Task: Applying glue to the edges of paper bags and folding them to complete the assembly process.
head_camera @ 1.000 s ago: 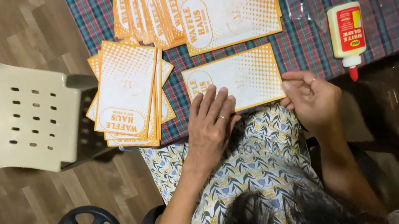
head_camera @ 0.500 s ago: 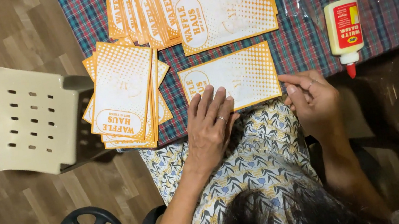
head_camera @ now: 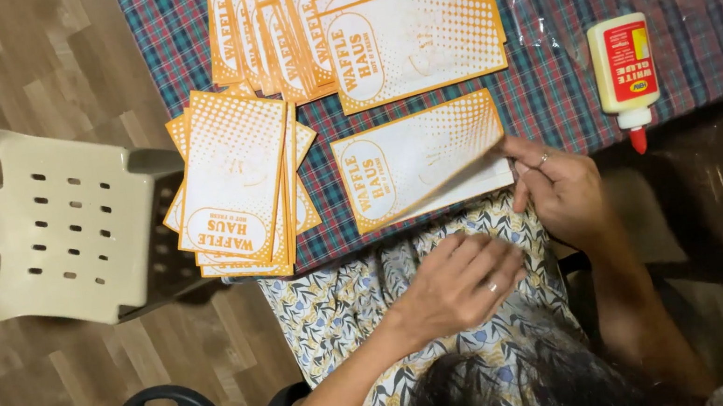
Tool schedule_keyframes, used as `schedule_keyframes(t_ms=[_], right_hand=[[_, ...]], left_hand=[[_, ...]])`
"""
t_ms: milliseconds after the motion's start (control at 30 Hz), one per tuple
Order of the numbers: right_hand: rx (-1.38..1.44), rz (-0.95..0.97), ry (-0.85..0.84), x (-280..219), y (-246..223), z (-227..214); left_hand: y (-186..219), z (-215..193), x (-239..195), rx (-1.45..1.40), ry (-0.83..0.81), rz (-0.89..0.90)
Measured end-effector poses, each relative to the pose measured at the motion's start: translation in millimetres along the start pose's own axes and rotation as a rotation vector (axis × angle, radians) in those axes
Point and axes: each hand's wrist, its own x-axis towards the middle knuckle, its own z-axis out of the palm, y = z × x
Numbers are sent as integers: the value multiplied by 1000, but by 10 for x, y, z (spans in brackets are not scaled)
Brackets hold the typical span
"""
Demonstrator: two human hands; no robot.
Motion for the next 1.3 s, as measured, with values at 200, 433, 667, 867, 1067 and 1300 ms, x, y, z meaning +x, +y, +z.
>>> schedule_keyframes(t_ms=[200, 433, 667, 867, 1067, 1300], right_hand=[[-40, -30, 155, 138, -371, -381], [-645, 287, 189, 532, 97, -1055], [378, 105, 497, 469, -213, -785], [395, -212, 414, 509, -63, -418], [197, -264, 310, 597, -39, -192], [194, -108, 289, 473, -57, -285]], left_hand=[[-214, -17, 518, 78, -269, -344], [-585, 113, 542, -49, -528, -613], [-836, 52, 776, -116, -605, -758], [-821, -17, 923, -82, -494, -669], [-814, -27, 854, -79, -492, -649], [-878, -19, 807, -78, -570, -656]])
